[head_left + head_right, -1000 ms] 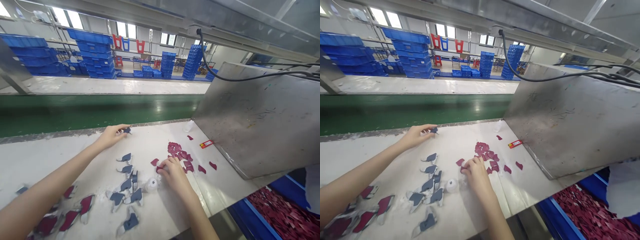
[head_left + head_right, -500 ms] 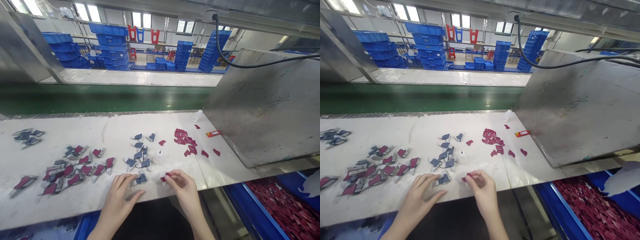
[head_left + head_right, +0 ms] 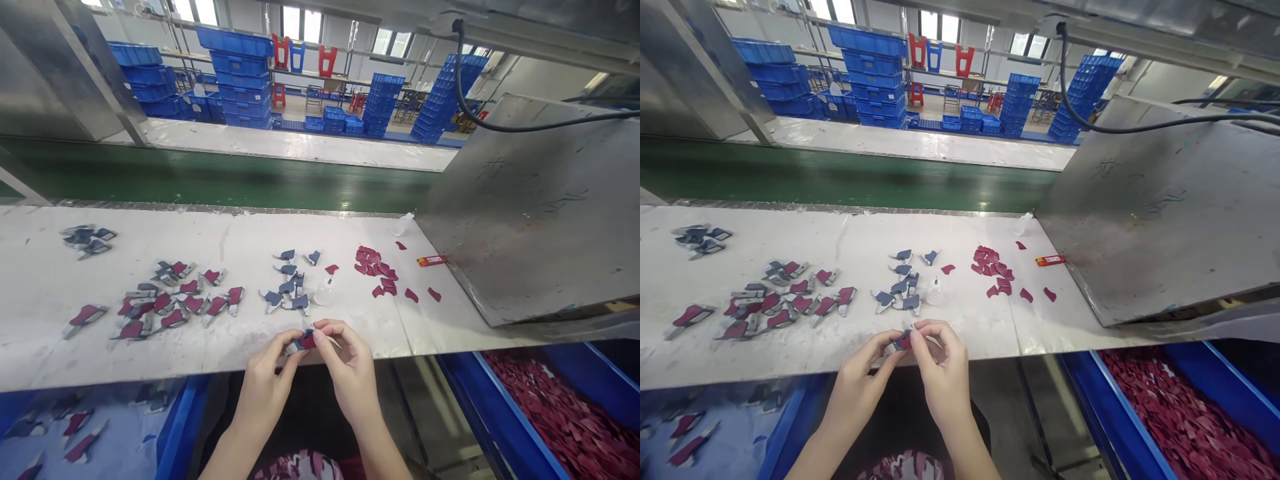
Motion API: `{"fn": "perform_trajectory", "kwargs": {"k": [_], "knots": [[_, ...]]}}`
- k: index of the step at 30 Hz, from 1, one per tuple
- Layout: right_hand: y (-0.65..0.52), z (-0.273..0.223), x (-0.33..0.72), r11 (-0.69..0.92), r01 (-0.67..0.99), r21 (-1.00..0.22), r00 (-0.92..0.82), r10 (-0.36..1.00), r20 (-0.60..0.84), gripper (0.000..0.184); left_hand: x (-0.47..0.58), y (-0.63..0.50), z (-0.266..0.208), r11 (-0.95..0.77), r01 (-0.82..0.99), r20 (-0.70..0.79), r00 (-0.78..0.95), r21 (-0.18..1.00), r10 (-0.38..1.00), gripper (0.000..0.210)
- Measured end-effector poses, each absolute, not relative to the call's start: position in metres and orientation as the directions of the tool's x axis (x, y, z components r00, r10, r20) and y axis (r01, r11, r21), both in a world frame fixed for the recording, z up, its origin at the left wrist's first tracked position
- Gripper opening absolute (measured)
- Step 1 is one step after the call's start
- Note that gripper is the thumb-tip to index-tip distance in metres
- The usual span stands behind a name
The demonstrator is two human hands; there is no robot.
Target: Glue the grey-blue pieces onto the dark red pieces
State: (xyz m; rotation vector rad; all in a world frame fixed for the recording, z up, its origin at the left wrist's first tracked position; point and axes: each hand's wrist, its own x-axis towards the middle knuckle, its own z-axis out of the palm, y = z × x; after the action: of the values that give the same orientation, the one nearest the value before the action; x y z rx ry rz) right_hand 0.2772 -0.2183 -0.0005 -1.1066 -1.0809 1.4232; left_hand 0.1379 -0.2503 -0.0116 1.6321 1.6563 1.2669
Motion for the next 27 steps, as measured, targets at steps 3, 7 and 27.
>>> {"fn": "perform_trajectory", "kwargs": {"k": [3, 7, 27], "knots": [[-0.223, 0.003, 0.278, -0.109, -0.200, -0.974, -0.080, 0.992, -0.095, 0.020, 0.140, -0.253, -0.007, -0.176, 0.507, 0.297, -0.169, 0.844, 0.940, 0.017], [-0.228, 0.005, 0.278, -0.084, -0.226, -0.970, -0.067, 0.995, -0.071, 0.016, 0.143, -0.256, -0.003, -0.194, 0.502, 0.323, -0.184, 0.843, 0.928, 0.017], [-0.235, -0.010, 0.278, 0.554, 0.125, -0.823, 0.104, 0.818, 0.566, 0.028, 0.146, -0.255, 0.019, 0.083, -0.206, -0.121, -0.179, 0.975, 0.976, 0.019]]}}
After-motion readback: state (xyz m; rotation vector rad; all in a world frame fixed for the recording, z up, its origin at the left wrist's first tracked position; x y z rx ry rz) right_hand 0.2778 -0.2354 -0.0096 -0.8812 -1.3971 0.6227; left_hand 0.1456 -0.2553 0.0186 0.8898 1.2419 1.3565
